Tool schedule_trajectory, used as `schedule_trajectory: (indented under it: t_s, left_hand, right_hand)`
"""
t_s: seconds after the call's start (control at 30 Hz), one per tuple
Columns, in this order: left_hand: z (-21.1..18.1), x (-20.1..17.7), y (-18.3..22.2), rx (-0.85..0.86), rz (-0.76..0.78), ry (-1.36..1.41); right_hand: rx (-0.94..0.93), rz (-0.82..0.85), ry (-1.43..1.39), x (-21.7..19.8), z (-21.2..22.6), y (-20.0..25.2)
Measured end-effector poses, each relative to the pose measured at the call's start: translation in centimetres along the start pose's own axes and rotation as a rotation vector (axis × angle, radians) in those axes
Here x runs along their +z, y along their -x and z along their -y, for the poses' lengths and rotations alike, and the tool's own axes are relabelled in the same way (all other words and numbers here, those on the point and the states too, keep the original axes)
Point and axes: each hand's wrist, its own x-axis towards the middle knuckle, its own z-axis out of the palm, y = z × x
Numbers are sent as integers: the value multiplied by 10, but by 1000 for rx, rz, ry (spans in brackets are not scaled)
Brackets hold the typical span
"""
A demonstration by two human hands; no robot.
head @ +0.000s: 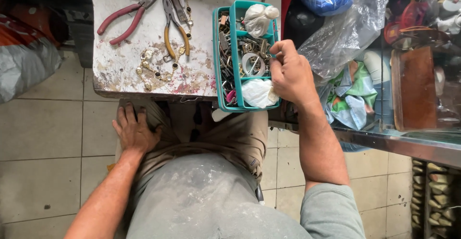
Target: The person is sorting through a container of small metal parts and using pliers to adjust or repair metal buckles and jewelry components.
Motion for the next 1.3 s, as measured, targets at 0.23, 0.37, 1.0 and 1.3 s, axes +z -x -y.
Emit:
schedule_trajectory:
  t_s: [0.23, 0.37, 1.0, 1.3]
  left_hand:
    - [2, -7, -14, 11, -4, 88]
    - [6, -1, -16, 1, -19, 88]
    - [22, 11, -20, -10, 30, 58]
    - [20, 9, -19, -33, 40, 88]
  right_hand:
    - [-168, -113, -108, -32, 3, -47]
    - [-208, -158, -116, -35, -8, -62]
    - [-189, -226, -65, -20, -44, -74]
    - [-235, -256, -56, -26, -14, -67]
